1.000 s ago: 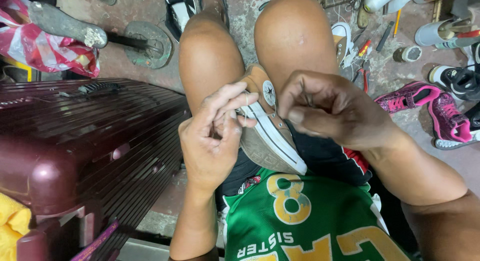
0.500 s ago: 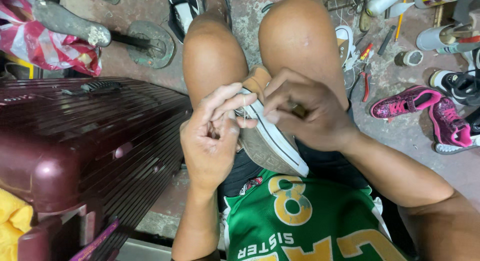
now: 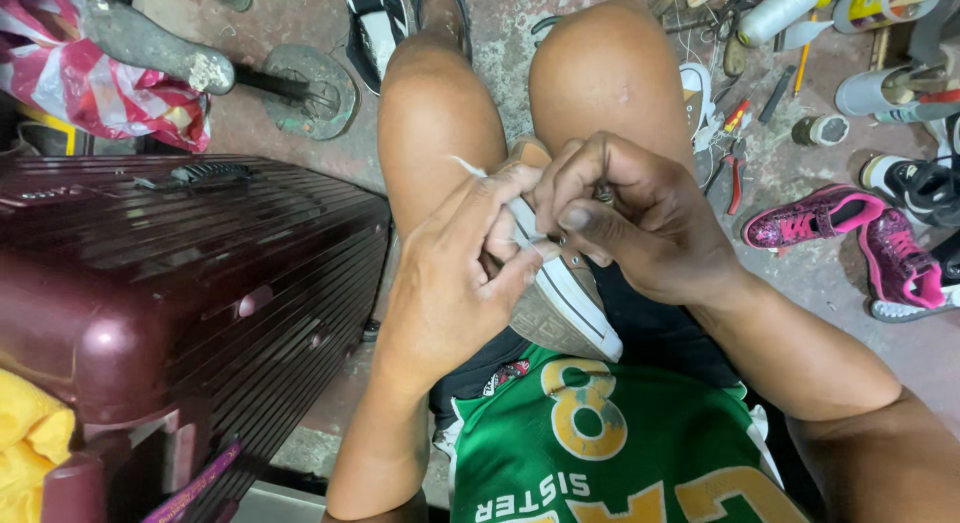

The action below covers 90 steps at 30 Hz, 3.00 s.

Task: The person sits on the floor of a shoe repair shop with a canvas sneaker on their lap and hand-stitches the sole edge with needle and thread. They pull the thread taut repeatedly, reposition the shoe, and continue stitching along the seam, at one point using a small awl-like tool to work the thread through the sole.

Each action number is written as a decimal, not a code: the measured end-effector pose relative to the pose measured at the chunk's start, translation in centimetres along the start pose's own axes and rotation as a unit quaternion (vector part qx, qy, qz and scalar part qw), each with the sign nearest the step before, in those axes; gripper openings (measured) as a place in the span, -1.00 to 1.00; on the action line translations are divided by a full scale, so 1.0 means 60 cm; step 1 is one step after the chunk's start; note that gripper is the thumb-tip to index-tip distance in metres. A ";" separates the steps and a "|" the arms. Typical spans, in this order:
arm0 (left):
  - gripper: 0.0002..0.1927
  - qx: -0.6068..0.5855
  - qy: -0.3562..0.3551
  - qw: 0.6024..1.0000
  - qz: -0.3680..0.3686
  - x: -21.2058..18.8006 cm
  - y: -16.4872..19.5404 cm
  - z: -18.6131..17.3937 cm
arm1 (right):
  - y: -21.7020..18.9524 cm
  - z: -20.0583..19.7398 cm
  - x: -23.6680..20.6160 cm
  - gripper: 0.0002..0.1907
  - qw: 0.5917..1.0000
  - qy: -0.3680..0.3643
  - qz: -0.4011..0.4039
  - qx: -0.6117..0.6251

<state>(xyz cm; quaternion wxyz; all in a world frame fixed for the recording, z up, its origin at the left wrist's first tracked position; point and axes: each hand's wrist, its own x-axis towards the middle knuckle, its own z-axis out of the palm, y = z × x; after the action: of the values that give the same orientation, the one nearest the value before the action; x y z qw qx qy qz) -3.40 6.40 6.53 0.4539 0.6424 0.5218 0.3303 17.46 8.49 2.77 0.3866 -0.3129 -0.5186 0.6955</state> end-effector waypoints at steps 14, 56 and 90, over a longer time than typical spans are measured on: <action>-0.18 0.043 0.083 0.995 0.029 -0.025 -0.011 0.022 | -0.012 0.031 0.042 -0.89 0.900 -0.020 -0.086 -0.427; -0.89 0.079 0.200 0.972 -0.089 -0.120 -0.107 0.006 | 0.004 0.048 0.014 -0.38 0.939 -0.018 0.023 -0.343; -0.61 0.142 0.174 0.974 0.029 -0.055 -0.067 0.000 | 0.054 0.038 0.020 -0.49 0.955 0.013 0.028 -0.294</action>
<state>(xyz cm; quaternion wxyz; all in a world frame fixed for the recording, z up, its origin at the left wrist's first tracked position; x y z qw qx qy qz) -5.67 3.35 2.96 0.2500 0.6480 0.6153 0.3727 14.26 7.91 0.23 0.2652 -0.4361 -0.6859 0.5187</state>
